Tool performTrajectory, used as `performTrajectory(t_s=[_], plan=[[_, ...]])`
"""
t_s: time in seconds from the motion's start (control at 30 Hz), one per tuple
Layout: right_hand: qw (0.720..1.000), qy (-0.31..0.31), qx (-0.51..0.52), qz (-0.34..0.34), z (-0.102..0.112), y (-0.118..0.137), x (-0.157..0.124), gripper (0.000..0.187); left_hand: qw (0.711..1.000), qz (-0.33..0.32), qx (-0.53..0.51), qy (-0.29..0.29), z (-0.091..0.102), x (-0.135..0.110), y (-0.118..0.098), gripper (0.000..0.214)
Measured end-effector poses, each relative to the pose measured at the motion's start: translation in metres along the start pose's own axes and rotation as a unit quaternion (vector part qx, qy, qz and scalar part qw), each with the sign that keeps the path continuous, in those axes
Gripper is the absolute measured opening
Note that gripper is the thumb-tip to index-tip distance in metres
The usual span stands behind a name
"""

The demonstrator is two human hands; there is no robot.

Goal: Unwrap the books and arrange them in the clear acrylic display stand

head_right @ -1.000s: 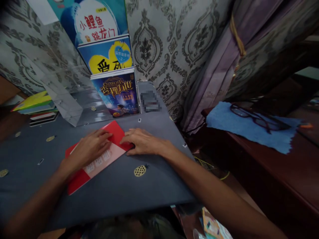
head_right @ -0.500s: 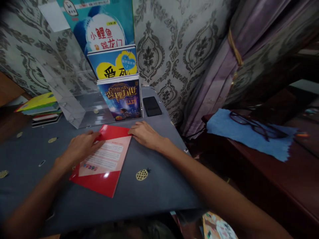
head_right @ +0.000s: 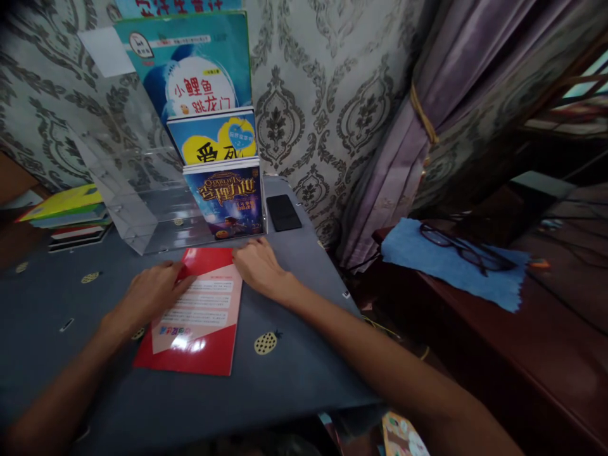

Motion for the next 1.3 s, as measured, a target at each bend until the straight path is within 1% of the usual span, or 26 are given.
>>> performTrajectory(t_s=[0.1, 0.2, 0.27, 0.37, 0.5, 0.63, 0.77, 0.83, 0.9, 0.93, 0.97, 1.0, 1.07, 1.13, 1.17, 1.2, 1.3], plan=[[1.000, -0.013, 0.002, -0.020, -0.006, 0.011, -0.016, 0.024, 1.000, 0.003, 0.002, 0.011, 0.000, -0.001, -0.002, 0.042], [1.000, -0.015, 0.010, -0.014, -0.014, 0.018, -0.021, 0.026, 1.000, 0.006, 0.012, 0.017, 0.000, -0.002, -0.003, 0.042], [0.999, -0.022, 0.027, -0.001, -0.017, 0.018, -0.018, 0.025, 1.000, 0.011, 0.014, 0.022, 0.000, -0.002, -0.004, 0.043], [0.997, -0.051, 0.060, 0.012, -0.019, 0.012, -0.010, 0.024, 0.999, 0.024, 0.011, 0.030, -0.001, -0.001, -0.003, 0.044], [0.993, -0.085, 0.080, 0.017, -0.025, 0.005, 0.000, 0.028, 0.999, 0.032, 0.012, 0.022, -0.002, 0.004, 0.000, 0.045], [0.995, -0.085, 0.050, 0.027, -0.032, 0.003, 0.009, 0.032, 0.999, 0.032, 0.019, 0.006, -0.003, 0.009, 0.001, 0.047], [0.996, -0.073, 0.012, 0.042, -0.033, 0.003, 0.015, 0.035, 0.999, 0.019, 0.035, -0.016, 0.000, 0.013, 0.001, 0.047], [0.997, -0.073, 0.009, 0.038, -0.032, 0.002, 0.016, 0.035, 0.998, 0.019, 0.051, -0.024, 0.002, 0.012, -0.002, 0.047], [0.996, -0.076, 0.013, 0.032, -0.031, 0.003, 0.016, 0.035, 0.997, 0.012, 0.073, -0.030, 0.005, 0.005, -0.008, 0.046], [0.996, -0.079, 0.018, 0.027, -0.031, 0.002, 0.016, 0.035, 0.996, -0.002, 0.078, -0.032, 0.007, -0.001, -0.014, 0.044], [0.996, -0.079, 0.022, 0.025, -0.031, 0.002, 0.016, 0.036, 0.996, -0.030, 0.076, -0.032, 0.008, -0.007, -0.022, 0.042], [0.996, -0.078, 0.026, 0.023, -0.031, 0.002, 0.015, 0.036, 0.995, -0.072, 0.062, -0.034, 0.009, -0.016, -0.032, 0.039], [0.997, -0.072, 0.034, 0.019, -0.033, 0.001, 0.015, 0.037, 0.981, -0.188, 0.011, -0.046, 0.010, -0.037, -0.054, 0.035], [0.996, -0.071, 0.043, 0.016, -0.035, 0.000, 0.016, 0.037, 0.954, -0.287, -0.036, -0.075, 0.011, -0.059, -0.071, 0.040], [0.996, -0.075, 0.048, 0.016, -0.035, -0.001, 0.016, 0.036, 0.944, -0.315, -0.047, -0.089, 0.010, -0.068, -0.077, 0.043], [0.995, -0.082, 0.052, 0.018, -0.035, -0.001, 0.016, 0.036, 0.938, -0.328, -0.048, -0.099, 0.009, -0.074, -0.080, 0.045], [0.993, -0.098, 0.067, 0.024, -0.035, -0.001, 0.013, 0.033, 0.937, -0.327, -0.021, -0.120, 0.003, -0.080, -0.083, 0.036]])
Point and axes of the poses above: each hand's wrist, its own x-axis towards the middle knuckle, its own z-axis out of the back of the hand, y = z × x, the point moved 5 cm from there along x, towards the middle knuckle, and after that the axes turned 1 degree about z, right-handed, at the moved point
